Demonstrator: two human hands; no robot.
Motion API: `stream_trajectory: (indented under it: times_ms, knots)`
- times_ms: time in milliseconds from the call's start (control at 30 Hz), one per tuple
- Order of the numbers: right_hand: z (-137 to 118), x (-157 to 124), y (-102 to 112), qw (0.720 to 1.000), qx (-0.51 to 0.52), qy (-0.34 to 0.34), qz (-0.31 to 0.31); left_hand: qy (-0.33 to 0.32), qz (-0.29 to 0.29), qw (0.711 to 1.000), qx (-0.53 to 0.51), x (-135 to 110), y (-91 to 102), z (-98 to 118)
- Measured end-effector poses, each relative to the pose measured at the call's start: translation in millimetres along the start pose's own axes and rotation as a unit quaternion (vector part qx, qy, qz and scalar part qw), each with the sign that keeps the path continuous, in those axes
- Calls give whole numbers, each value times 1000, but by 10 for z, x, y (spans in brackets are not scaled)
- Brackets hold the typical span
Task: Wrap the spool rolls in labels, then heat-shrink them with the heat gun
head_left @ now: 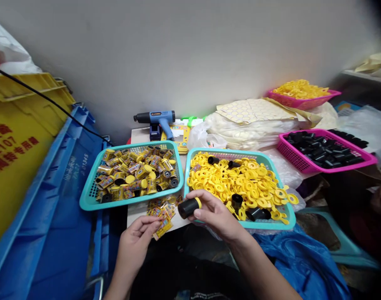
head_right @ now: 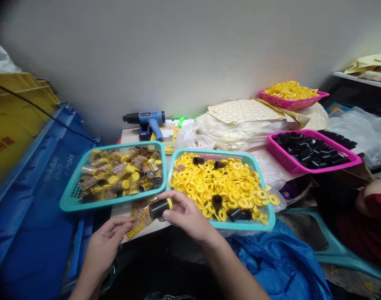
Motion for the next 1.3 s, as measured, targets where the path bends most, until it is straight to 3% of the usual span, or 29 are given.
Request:
stream_trajectory:
  times_ms: [167, 300, 400, 600, 767, 900, 1100, 1200, 1300]
  knots:
    - [7, 45, 1, 999, -42, -17, -4, -5, 1, 1000, -7, 1, -51, -53]
    - [72, 32, 37, 995, -91, -33, -3, -7, -5, 998, -70, -5, -132, -57]
    - [103, 22, 69, 997, -69, -27, 13, 5, -13, 994, -110, -5, -177, -70]
    - [131, 1, 121, 999, -23, -15, 22, 4, 8, 998, -67, 9, -147, -112]
    - [228, -17, 118, 997, -54, -55, 18, -64, 8, 998, -5, 6, -205, 83]
    - [211, 18, 20, 980, -188, -45, 49, -115, 0, 993, 17, -20, -278, 260]
    - [230, 82, -67, 957, -272, -53, 81, -26, 10, 999, -16, -20, -258, 131]
    - [265, 53, 9, 976, -194, -52, 86, 3, 27, 1000, -6, -1, -178, 33]
    - [258, -5, 99, 996, 2, -49, 70, 19, 13, 1000, -20, 31, -141, -72]
Point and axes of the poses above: each hand's wrist, its own x-axis towards the middle knuckle, its own y-axis out of the back of the hand, z = x × y, the point moved 6 cm from there along x, towards the middle knuckle, and after that the axes turned 8 degrees about -z, right-handed, at the moved point
